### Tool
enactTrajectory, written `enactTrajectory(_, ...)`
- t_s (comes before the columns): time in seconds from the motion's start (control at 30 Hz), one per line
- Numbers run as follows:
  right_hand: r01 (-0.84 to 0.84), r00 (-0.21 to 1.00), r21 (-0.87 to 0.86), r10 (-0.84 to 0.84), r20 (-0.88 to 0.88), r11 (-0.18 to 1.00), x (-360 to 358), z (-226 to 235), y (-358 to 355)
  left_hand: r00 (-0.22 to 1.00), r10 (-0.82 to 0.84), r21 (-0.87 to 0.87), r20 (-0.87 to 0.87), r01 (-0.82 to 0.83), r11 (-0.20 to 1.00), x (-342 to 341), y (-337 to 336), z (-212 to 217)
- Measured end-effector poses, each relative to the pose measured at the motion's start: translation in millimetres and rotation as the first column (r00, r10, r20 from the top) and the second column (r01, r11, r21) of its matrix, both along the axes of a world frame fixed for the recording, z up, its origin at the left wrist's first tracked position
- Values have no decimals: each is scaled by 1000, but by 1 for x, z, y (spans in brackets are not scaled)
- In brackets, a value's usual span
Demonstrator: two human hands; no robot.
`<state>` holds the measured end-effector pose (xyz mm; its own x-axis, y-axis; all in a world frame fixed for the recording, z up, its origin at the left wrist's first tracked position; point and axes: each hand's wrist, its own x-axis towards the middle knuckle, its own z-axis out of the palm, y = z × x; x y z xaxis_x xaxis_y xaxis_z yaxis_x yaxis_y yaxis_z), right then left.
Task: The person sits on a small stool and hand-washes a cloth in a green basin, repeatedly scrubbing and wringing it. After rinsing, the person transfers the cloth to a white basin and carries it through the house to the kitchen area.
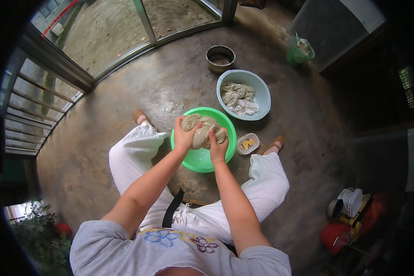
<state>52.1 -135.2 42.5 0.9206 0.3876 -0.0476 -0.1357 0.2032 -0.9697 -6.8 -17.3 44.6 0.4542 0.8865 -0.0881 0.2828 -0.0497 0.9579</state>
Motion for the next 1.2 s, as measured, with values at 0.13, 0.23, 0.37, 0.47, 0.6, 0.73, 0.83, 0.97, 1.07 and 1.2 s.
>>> enactTrajectory(0.13,318,879,152,-231,-418,936,6,3,10,996,-72,393,-51,86,915,5,-21,64)
enactTrajectory(0.23,303,775,137,-160,-611,943,13,-2,16,986,-155,444,-58,165,881,7,-16,75)
enactTrajectory(0.37,10,657,425,314,-685,905,26,-24,13,937,-328,515,-116,340,787,16,-8,74)
enactTrajectory(0.47,-39,487,451,411,-770,891,9,0,19,878,-420,512,-228,475,715,5,-1,75)
enactTrajectory(0.6,-110,347,551,551,-759,827,10,-20,14,794,-552,540,-254,590,600,9,4,73)
enactTrajectory(0.73,-166,190,594,616,-764,787,11,-35,13,703,-647,532,-296,684,500,12,11,69)
enactTrajectory(0.83,-347,116,500,566,-816,793,23,-26,14,654,-676,488,-341,737,467,12,18,66)
enactTrajectory(0.97,-527,146,332,469,-871,782,36,-18,19,612,-711,463,-346,770,439,15,28,66)
enactTrajectory(1.07,-547,73,386,502,-862,742,45,-30,18,603,-717,464,-350,776,427,21,26,66)
enactTrajectory(1.2,-496,110,306,409,-906,812,51,-10,25,654,-622,366,-431,757,541,23,31,53)
